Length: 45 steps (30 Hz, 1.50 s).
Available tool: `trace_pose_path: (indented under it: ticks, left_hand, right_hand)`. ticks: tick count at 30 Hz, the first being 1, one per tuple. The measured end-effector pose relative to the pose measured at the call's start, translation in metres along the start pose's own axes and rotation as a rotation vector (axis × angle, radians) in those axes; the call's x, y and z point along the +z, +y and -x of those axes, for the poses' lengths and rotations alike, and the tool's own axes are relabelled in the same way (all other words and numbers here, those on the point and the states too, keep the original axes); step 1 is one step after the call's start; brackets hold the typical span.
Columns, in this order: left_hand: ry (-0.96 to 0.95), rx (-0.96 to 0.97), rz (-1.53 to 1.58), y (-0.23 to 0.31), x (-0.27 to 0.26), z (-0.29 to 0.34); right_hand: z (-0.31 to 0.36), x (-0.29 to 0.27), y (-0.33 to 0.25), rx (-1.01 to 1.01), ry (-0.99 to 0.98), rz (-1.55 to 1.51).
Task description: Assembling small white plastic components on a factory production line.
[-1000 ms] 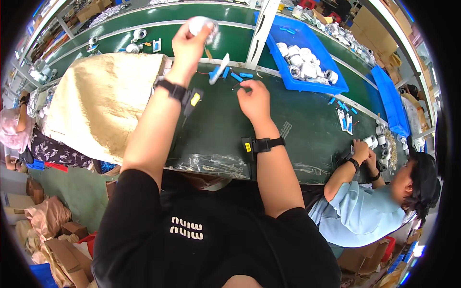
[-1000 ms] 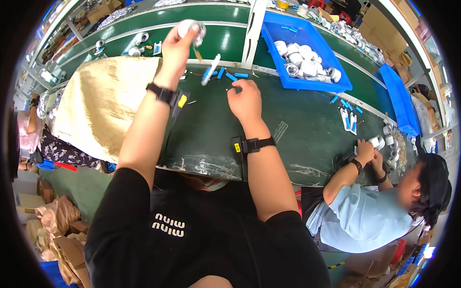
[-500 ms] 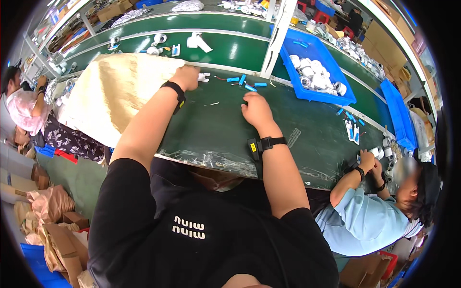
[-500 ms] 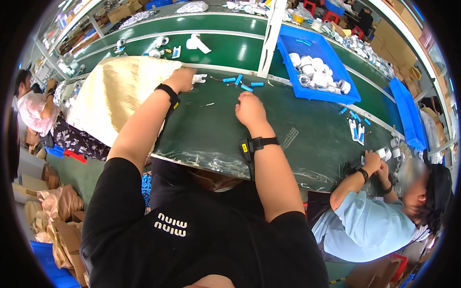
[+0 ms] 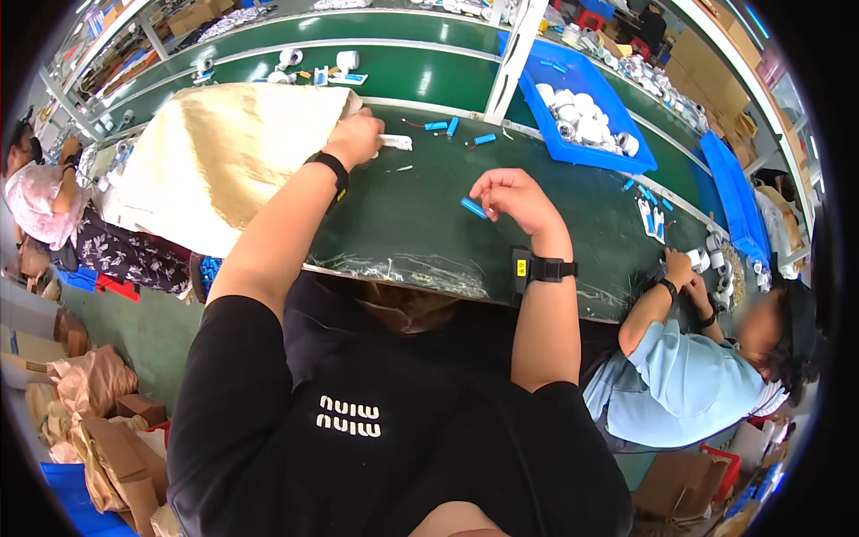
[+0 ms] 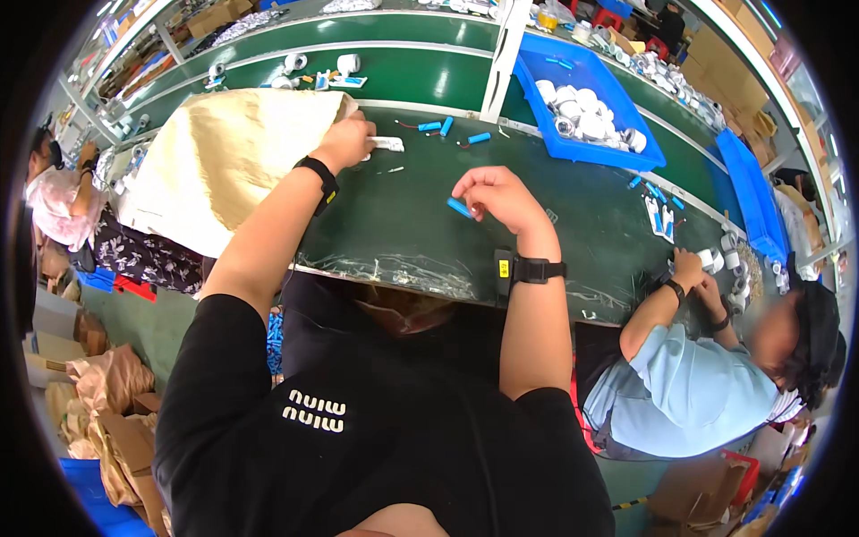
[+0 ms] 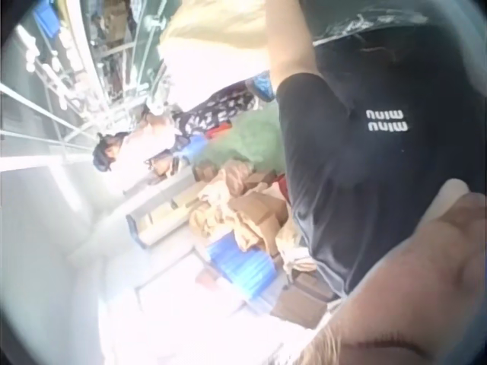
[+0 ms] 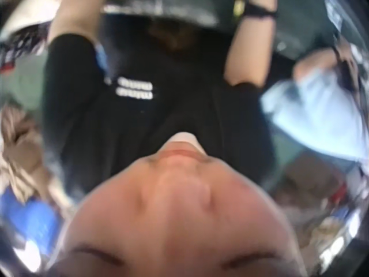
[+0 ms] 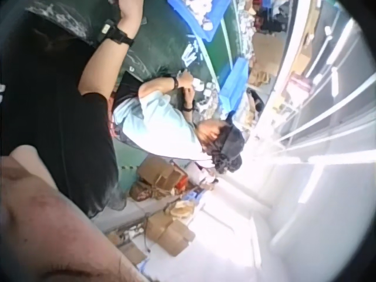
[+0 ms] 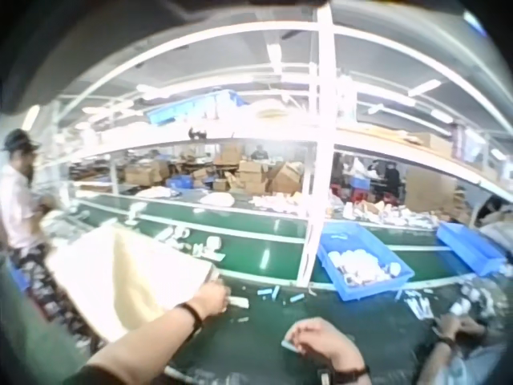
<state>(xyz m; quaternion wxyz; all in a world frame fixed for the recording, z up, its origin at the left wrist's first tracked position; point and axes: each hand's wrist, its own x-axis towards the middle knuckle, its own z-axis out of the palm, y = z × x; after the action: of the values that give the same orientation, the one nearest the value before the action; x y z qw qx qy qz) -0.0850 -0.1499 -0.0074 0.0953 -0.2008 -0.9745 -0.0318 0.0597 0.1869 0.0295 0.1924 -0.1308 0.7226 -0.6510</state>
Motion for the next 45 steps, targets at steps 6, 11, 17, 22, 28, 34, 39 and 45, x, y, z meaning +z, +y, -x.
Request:
trace_pose_path:
  ticks: [6, 11, 17, 22, 28, 34, 39, 45]
  left_hand:
    - [0.122, -0.043, 0.459, 0.020, -0.011, 0.024]
    - [-0.306, -0.305, 0.880, 0.090, -0.032, 0.079]
    - [-0.106, 0.089, 0.106, 0.119, -0.037, 0.123]
    - [0.035, 0.753, 0.510, 0.117, -0.045, 0.134]
    - [-0.211, 0.639, 0.469, 0.124, -0.042, 0.150]
    - [-0.160, 0.515, 0.421, 0.135, -0.028, 0.166]
    - [0.034, 0.520, 0.402, 0.144, -0.034, 0.172]
    - [0.258, 0.579, 0.722, 0.157, -0.043, 0.168]
  right_hand:
    - [0.031, -0.013, 0.029, 0.248, 0.001, 0.008]
    - [0.039, 0.000, 0.057, -0.149, 0.641, 0.568]
    - [0.110, 0.060, 0.040, -0.006, 0.856, 0.730]
    - [0.135, 0.088, 0.044, -0.207, 0.736, 0.860]
    - [0.111, 0.054, 0.043, -0.404, 0.361, 1.017]
    - [0.100, 0.059, 0.042, -0.003, 0.577, 0.861]
    - [0.101, 0.042, 0.069, -0.029, 0.536, 0.594]
    - [0.101, 0.052, 0.027, 0.257, 0.150, -0.146]
